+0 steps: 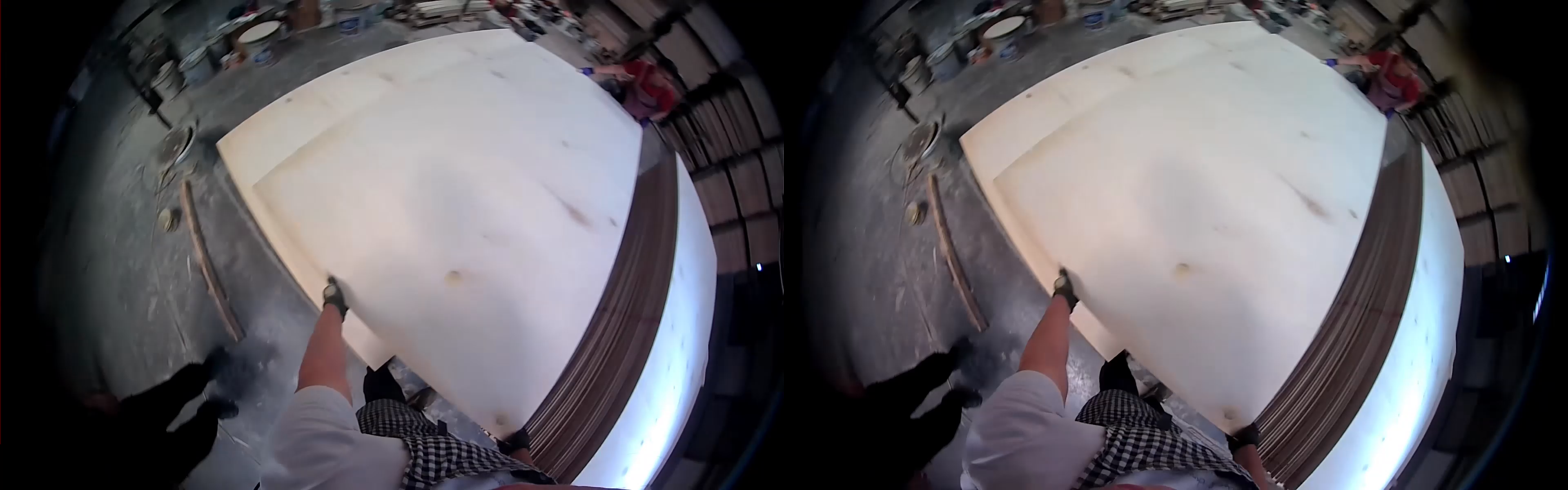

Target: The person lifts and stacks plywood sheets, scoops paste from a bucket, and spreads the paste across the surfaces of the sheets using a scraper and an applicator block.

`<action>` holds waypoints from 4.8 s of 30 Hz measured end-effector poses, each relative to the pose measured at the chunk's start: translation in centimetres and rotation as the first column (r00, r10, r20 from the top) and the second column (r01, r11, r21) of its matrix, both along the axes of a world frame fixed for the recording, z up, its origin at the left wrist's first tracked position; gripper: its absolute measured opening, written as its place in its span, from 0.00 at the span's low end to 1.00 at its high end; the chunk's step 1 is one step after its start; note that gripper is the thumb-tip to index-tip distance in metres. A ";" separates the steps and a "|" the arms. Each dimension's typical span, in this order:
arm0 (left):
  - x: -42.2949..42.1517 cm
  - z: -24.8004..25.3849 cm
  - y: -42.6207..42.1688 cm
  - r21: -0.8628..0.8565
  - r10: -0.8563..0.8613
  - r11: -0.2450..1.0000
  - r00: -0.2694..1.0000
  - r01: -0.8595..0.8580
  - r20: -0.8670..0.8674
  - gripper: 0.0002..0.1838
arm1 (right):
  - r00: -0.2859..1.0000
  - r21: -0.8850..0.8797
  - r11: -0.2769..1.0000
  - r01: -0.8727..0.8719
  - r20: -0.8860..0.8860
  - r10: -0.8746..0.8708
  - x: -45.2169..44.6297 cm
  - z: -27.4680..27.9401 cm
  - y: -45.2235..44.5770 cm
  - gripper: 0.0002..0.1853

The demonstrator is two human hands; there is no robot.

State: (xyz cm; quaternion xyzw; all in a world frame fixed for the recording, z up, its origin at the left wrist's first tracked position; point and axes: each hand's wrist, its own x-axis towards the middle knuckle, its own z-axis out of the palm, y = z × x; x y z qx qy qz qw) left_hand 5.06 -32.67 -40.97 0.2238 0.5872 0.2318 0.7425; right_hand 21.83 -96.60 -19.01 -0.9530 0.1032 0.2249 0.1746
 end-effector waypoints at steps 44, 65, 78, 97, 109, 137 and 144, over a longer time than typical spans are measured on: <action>-9.5 65.2 -0.8 0.769 -0.592 0.300 0.742 0.564 -0.314 0.31 | 0.644 0.630 0.148 0.762 -0.715 -0.271 -14.3 -14.3 31.1 0.22; 9.6 54.9 -11.5 0.536 -0.944 -0.324 -0.230 0.780 -0.237 0.26 | 0.224 0.363 -0.512 0.778 -0.923 -0.315 -3.0 -11.9 30.4 0.18; 17.9 40.8 -12.5 0.403 -0.954 -0.156 -0.243 0.902 0.177 0.22 | 0.840 0.821 0.398 0.409 -0.168 -0.516 -22.0 -8.6 19.9 0.14; 19.0 25.5 -29.4 0.410 -0.944 -0.057 0.085 0.910 -0.320 0.27 | 0.086 0.454 0.717 0.529 0.812 -0.577 -4.7 9.3 -7.7 0.09; 16.9 22.7 -31.3 0.468 -0.765 -0.016 0.290 0.884 -0.574 0.27 | 0.166 0.486 0.709 0.510 0.753 -0.636 -3.6 10.6 -9.7 0.12; 14.0 29.5 -29.6 0.596 -0.983 -0.170 -0.177 0.785 -0.048 0.19 | 0.069 0.985 -0.062 -0.164 -0.051 -0.996 -6.1 7.1 -10.2 0.21; 16.4 26.2 -12.3 0.255 -0.950 0.202 0.127 0.946 0.284 0.25 | 0.557 0.661 -0.642 -0.387 -0.387 -0.734 -8.4 9.3 9.5 0.20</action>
